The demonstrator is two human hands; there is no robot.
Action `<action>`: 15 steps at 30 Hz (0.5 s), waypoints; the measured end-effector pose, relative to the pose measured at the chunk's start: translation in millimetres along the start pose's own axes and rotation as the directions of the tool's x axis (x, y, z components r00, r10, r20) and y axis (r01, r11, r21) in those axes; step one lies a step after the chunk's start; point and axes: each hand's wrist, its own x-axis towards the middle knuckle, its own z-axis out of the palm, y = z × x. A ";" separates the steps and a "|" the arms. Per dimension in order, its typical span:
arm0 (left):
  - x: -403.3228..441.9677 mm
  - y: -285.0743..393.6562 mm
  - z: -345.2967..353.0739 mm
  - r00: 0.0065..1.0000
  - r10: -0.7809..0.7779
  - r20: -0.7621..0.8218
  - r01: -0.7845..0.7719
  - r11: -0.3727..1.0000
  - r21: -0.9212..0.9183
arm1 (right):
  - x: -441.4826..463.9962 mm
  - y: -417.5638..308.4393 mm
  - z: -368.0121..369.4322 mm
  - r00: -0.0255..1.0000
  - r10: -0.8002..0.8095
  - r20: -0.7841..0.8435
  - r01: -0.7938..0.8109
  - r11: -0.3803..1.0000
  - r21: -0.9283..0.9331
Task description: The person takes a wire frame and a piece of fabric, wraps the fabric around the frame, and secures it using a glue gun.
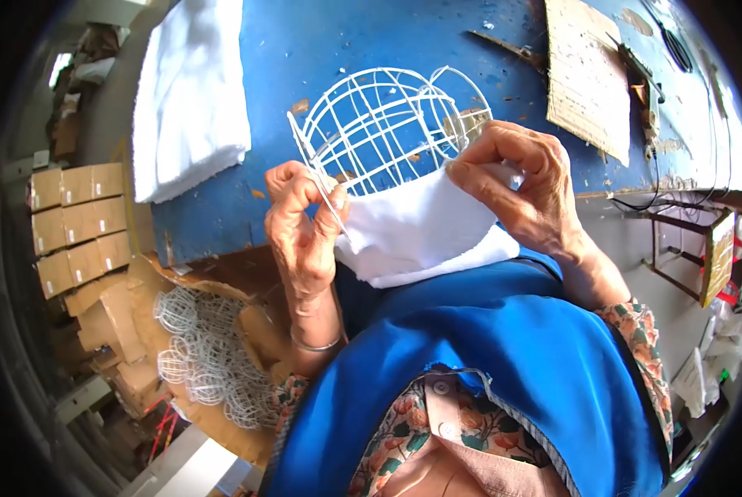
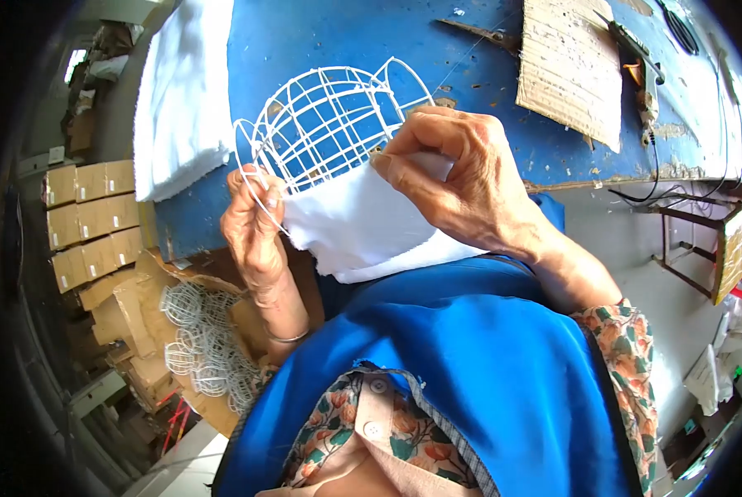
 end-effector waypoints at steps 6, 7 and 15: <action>-3.0 -5.3 -0.8 0.998 -0.057 -0.005 0.054 0.971 -0.234 | 3.8 -1.2 -1.3 0.995 0.093 0.025 -0.094 0.995 0.030; -2.6 -5.4 -1.2 0.998 -0.063 -0.006 0.060 0.977 -0.203 | 4.5 -2.6 -1.9 0.992 0.124 0.035 -0.125 0.991 0.040; 1.6 -7.5 -0.9 0.990 -0.080 -0.115 0.073 0.995 -0.061 | 14.1 14.6 -3.9 0.972 -0.084 -0.221 0.037 0.976 -0.212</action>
